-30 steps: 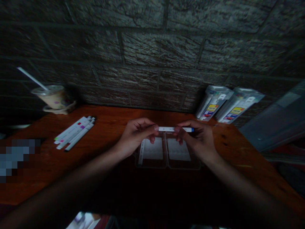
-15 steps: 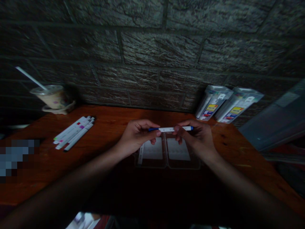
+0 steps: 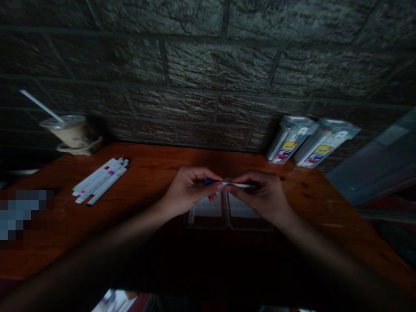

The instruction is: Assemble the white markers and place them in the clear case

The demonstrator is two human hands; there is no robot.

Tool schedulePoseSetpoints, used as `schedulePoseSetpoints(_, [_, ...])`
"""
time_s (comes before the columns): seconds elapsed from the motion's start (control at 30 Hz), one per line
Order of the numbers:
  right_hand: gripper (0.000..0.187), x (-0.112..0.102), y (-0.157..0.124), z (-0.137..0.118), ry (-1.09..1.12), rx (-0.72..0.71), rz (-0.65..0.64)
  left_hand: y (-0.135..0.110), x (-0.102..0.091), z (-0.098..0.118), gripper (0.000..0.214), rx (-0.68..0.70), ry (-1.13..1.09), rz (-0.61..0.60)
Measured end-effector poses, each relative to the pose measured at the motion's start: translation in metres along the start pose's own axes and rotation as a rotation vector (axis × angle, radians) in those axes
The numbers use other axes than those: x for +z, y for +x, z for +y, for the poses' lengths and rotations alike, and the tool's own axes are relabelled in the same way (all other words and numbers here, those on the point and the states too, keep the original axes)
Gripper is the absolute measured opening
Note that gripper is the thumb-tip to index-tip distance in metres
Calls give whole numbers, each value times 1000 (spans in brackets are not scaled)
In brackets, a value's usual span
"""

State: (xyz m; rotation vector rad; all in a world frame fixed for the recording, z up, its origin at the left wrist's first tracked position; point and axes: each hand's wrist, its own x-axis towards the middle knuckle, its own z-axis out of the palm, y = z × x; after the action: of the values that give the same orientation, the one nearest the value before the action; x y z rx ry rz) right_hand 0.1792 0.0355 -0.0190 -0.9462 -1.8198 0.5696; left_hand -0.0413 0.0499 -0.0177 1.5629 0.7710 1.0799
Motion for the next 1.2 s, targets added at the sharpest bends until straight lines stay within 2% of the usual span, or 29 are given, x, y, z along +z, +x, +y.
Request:
schedulePoseSetpoints(0.17, [15,1,-2,-1,-23,-4,-14,-3,2,1,13,14,-3,-75])
schedulePoseSetpoints(0.37, [16,3,0,-1,41,48,-9,-3,3,3,11,26,12,-75])
schedulePoseSetpoints(0.63, [9,3,1,-1,130,102,0,1,0,2,11,30,-16,38])
schedulePoseSetpoints(0.87, [6,1,6,-3,216,104,41,5,-4,-8,13,31,-176,130])
schedulePoseSetpoints(1.2, [10,-2,7,-2,450,294,75,7,-3,-3,14,38,-367,240])
